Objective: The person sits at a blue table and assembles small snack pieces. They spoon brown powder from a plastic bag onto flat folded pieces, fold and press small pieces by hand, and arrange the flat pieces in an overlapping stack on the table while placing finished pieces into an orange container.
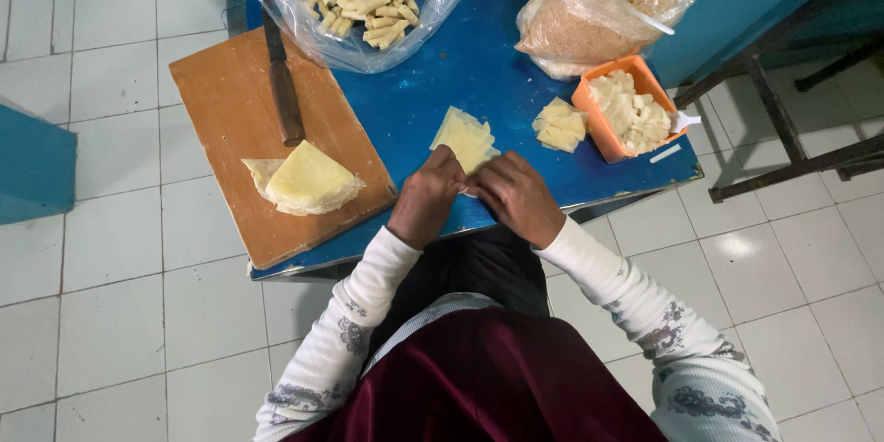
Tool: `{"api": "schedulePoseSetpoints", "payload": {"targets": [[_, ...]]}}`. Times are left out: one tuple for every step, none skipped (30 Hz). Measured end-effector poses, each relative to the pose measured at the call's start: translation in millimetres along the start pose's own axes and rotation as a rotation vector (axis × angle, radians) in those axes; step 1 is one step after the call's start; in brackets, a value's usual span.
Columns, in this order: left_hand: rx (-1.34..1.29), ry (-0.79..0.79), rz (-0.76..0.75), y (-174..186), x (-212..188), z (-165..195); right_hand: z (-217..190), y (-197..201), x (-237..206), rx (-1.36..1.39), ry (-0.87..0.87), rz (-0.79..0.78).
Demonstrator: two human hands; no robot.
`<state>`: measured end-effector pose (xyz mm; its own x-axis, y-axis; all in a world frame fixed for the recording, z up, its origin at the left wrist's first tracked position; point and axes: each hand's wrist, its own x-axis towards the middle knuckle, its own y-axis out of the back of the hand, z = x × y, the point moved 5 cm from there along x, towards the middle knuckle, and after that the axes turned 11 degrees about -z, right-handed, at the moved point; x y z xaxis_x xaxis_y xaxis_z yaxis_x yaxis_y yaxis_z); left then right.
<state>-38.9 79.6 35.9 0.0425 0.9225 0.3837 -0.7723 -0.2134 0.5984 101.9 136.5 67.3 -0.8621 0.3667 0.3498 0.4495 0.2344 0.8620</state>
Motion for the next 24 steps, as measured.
{"api": "schedulePoseSetpoints", "payload": {"targets": [[0.015,-0.02,-0.003,1.7,-2.1,3.7,0.4,-1.7,0.6,-0.025,-0.013,-0.001],[0.029,-0.041,-0.006,3.9,-3.6,7.2,0.8,-2.9,1.3,-0.027,-0.017,-0.007],[0.045,-0.066,-0.007,6.0,-3.7,10.3,1.4,-3.8,2.0,-0.031,-0.017,-0.01],[0.036,-0.061,-0.007,7.7,-5.1,12.4,1.4,-4.7,2.5,-0.036,-0.017,-0.013],[0.027,-0.055,-0.009,9.2,-7.9,14.7,1.3,-4.6,2.5,-0.057,-0.015,0.001],[0.015,-0.047,-0.012,9.9,-10.5,16.7,0.7,-4.6,2.1,-0.077,-0.015,0.013],[0.023,-0.056,0.0,10.4,-11.3,19.2,0.4,-4.5,1.6,-0.097,-0.012,0.024],[0.032,-0.068,0.012,11.2,-11.0,21.1,-0.3,-4.9,1.1,-0.09,-0.003,0.027],[0.04,-0.08,0.022,12.0,-10.8,22.8,-0.8,-5.5,0.4,-0.083,0.003,0.031],[-0.003,-0.062,0.007,12.2,-11.3,22.4,-1.1,-5.9,-0.3,-0.076,0.009,0.035],[-0.045,-0.045,-0.006,12.2,-11.3,21.5,-1.0,-7.1,-0.5,-0.088,0.011,0.027],[-0.086,-0.028,-0.019,11.8,-10.9,20.5,-0.9,-8.2,-0.7,-0.099,0.012,0.02],[-0.063,-0.001,-0.006,11.3,-10.4,19.9,-0.4,-9.4,-0.7,-0.108,0.012,0.013],[-0.04,0.027,0.008,8.9,-9.6,19.8,0.4,-10.2,-0.9,-0.101,0.005,0.013],[-0.016,0.053,0.024,6.3,-8.2,19.3,1.5,-10.8,-1.0,-0.096,0.0,0.014],[-0.006,0.069,0.038,4.1,-7.5,18.9,2.4,-11.2,-1.0,-0.092,-0.005,0.017],[0.003,0.085,0.052,1.5,-7.5,18.7,2.8,-11.5,-1.1,-0.097,-0.001,0.019],[0.011,0.103,0.064,-0.6,-8.7,18.2,3.0,-11.9,-1.3,-0.099,0.002,0.02],[0.011,0.123,0.079,-2.5,-10.3,17.4,3.1,-12.3,-1.6,-0.1,0.005,0.018],[0.012,0.143,0.096,-3.5,-11.3,16.4,3.1,-12.2,-2.0,-0.099,0.006,0.019],[0.015,0.162,0.115,-3.5,-12.6,15.3,3.2,-12.0,-2.3,-0.098,0.008,0.02],[0.03,0.121,0.126,-3.0,-15.3,17.7,2.9,-11.8,-2.7,-0.097,0.009,0.021],[0.047,0.079,0.139,-1.8,-17.6,20.0,3.0,-11.8,-2.6,-0.096,0.007,0.016],[0.062,0.034,0.151,-0.3,-19.2,22.4,3.0,-11.7,-2.6,-0.097,0.005,0.012]]}}
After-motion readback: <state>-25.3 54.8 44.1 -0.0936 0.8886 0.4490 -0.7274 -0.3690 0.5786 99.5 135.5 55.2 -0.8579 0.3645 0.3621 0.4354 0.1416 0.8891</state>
